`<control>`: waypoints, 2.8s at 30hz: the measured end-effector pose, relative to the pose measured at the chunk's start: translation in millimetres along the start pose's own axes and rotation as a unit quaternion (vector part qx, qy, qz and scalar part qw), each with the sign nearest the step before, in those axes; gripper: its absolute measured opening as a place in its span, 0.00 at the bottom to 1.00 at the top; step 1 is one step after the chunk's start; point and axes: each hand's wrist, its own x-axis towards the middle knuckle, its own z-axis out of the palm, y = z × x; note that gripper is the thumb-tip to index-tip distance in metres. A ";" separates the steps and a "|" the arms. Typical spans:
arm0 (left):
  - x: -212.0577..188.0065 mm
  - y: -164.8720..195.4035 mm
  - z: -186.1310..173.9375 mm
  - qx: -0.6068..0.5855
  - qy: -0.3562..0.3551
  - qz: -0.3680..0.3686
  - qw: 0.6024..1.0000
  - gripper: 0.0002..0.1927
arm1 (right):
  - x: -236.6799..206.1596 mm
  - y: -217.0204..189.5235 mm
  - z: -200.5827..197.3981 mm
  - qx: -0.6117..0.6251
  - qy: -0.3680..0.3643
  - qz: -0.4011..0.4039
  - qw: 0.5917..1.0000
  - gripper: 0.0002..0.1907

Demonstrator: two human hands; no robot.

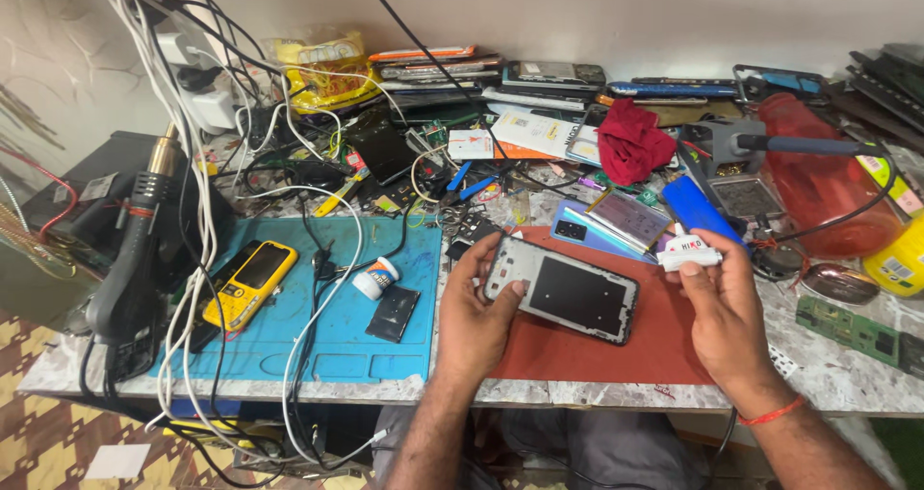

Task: The person applies adhesive along the edges of a disassembled smartphone frame using a small tube. They then pick up a replacement screen and align it with the frame, preparing to attach it.

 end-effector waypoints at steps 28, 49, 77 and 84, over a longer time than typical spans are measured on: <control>101.9 -31.4 63.1 0.153 -0.339 -0.140 0.918 0.25 | 23.3 -7.6 -12.7 0.051 -0.008 0.033 0.998 0.23; 86.2 7.1 79.5 0.381 -0.230 0.053 0.894 0.21 | 42.5 9.6 -27.9 0.232 0.003 0.100 0.968 0.21; 116.2 -23.8 99.3 0.340 -0.252 0.044 0.905 0.10 | 142.0 30.0 -22.4 -0.182 -0.363 0.019 0.914 0.13; 121.7 -20.3 106.8 0.376 -0.239 0.061 0.893 0.09 | 145.7 22.9 -16.7 -0.112 -0.350 0.011 0.930 0.15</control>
